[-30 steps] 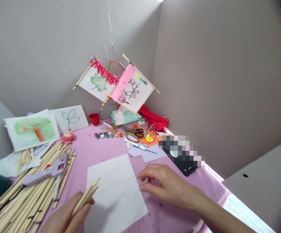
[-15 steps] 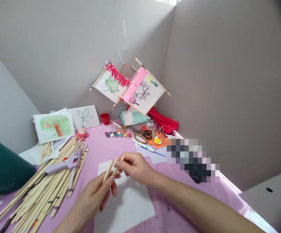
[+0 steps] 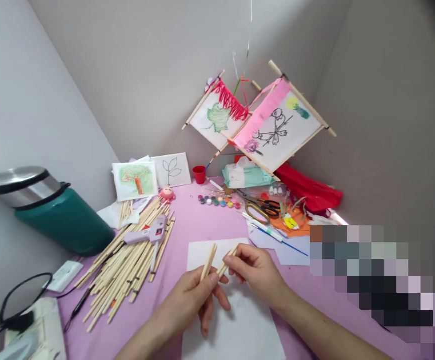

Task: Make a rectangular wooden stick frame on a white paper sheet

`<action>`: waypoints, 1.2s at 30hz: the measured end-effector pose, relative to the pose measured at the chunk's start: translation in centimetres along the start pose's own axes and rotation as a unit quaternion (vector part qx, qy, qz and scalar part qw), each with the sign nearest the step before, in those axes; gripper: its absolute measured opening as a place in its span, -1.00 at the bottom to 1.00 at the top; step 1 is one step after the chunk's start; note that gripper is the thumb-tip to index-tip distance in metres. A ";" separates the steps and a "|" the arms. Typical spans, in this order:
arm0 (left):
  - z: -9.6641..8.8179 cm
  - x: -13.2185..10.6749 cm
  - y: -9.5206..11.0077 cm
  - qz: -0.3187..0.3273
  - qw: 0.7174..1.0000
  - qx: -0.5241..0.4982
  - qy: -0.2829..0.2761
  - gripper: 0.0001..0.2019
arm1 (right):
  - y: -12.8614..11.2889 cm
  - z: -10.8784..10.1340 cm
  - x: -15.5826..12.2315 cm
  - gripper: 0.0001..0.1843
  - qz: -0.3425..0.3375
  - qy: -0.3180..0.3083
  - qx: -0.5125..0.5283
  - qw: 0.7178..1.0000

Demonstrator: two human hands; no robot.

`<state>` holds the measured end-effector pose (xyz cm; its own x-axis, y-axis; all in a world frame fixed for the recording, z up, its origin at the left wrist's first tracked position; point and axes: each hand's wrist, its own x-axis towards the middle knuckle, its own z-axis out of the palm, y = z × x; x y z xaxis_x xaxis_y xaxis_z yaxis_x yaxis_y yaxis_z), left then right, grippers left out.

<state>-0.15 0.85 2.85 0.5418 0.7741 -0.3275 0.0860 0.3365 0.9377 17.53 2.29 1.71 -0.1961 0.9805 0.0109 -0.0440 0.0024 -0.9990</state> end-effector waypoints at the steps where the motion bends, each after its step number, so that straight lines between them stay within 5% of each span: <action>1: 0.0 0.0 0.0 0.001 1.000 -0.001 0.000 -0.58 | 0.0 0.0 -0.1 -0.68 -0.002 0.009 -0.011 1.000; 9: 0.1 -0.2 0.0 -0.033 0.999 -0.036 0.001 -0.58 | 0.0 0.3 -0.5 -0.74 -0.008 -0.003 -0.013 1.000; 14: 0.2 -0.6 0.6 -0.017 0.999 0.032 0.019 -0.62 | -0.1 0.1 -0.6 -0.70 -0.002 -0.018 -0.011 1.000; 19: 0.1 -1.2 1.1 0.065 0.970 0.225 0.067 -0.67 | 0.1 -0.1 -0.7 -0.69 0.003 -0.056 0.022 0.998; 22: 0.2 -1.2 1.4 0.097 0.970 0.219 0.041 -0.74 | 0.2 0.0 -0.8 -0.71 0.012 -0.070 0.052 0.996; 31: -0.1 -0.9 1.3 -0.011 0.998 0.062 0.017 -0.70 | 0.6 0.6 -1.1 -0.68 0.057 -0.110 0.065 0.990; 36: -1.5 -1.1 1.5 -0.046 0.982 0.139 0.121 -0.72 | 0.3 0.1 -0.7 -0.60 0.089 -0.052 -0.010 0.995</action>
<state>-1.82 1.32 4.45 0.3087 0.8635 -0.3988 0.3678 0.2783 0.8873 17.57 1.60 1.42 -0.2995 0.9402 -0.1625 0.0189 -0.1645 -0.9862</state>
